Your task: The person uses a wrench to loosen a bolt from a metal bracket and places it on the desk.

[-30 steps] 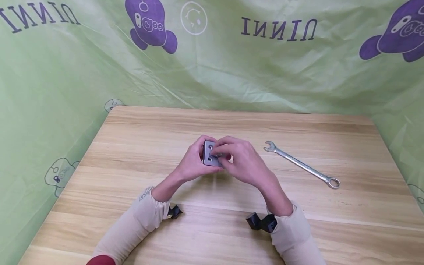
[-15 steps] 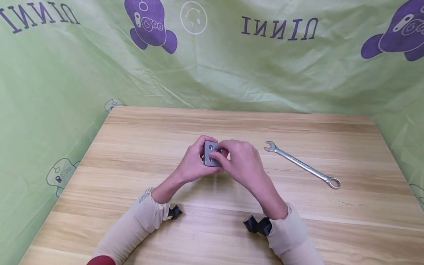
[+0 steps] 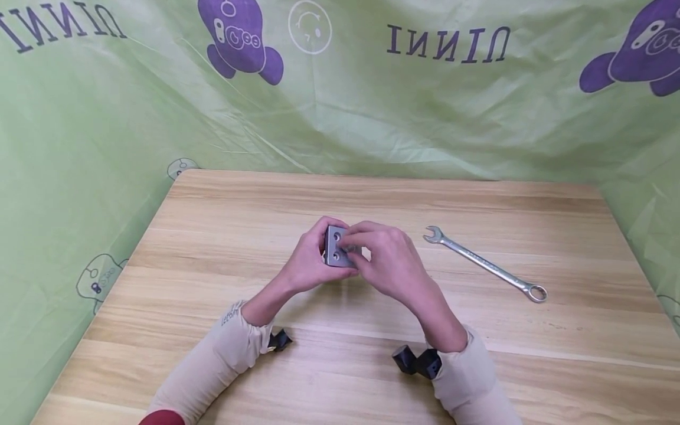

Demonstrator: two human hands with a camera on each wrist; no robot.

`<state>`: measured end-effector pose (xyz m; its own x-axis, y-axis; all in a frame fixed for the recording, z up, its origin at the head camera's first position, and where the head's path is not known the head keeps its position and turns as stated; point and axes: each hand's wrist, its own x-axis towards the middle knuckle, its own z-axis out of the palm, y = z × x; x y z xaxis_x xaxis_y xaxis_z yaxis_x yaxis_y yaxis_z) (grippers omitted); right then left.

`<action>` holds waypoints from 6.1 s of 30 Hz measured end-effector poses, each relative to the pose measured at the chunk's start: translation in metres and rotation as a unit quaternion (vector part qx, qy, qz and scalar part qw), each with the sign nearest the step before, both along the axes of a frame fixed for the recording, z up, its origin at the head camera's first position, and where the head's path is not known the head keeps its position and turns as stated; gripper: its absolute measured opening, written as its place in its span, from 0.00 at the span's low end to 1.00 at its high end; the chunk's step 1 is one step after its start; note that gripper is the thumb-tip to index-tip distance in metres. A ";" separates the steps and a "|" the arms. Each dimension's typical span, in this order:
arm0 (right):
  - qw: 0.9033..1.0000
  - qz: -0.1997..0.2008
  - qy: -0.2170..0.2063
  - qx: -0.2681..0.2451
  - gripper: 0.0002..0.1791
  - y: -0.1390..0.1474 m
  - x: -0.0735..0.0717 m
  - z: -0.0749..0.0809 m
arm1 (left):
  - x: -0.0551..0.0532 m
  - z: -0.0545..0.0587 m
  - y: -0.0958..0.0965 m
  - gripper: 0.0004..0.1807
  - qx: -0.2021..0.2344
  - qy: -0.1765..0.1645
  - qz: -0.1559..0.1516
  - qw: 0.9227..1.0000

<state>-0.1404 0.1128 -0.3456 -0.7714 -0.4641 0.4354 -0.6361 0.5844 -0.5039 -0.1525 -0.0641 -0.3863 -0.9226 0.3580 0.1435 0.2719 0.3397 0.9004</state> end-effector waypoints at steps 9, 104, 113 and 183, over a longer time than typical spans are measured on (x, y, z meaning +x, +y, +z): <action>0.999 -0.033 -0.002 -0.001 0.13 0.001 0.000 0.001 | 0.000 -0.001 -0.001 0.38 0.009 -0.012 0.003 1.000; 0.995 -0.086 -0.035 0.037 0.15 0.006 0.002 0.006 | -0.001 0.002 -0.003 0.37 0.082 -0.042 -0.054 0.994; 0.997 -0.067 0.005 0.044 0.11 0.002 0.003 0.002 | 0.000 0.002 -0.002 0.37 0.059 -0.042 -0.052 0.996; 0.995 0.038 0.093 0.005 0.13 0.008 0.004 0.005 | -0.001 0.003 -0.002 0.37 0.074 -0.055 -0.055 0.994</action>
<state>-0.1367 0.1211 -0.3407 -0.6407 -0.5227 0.5624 -0.7601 0.5351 -0.3686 -0.1540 -0.0659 -0.3834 -0.8917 0.4406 0.1039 0.1982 0.1737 0.9646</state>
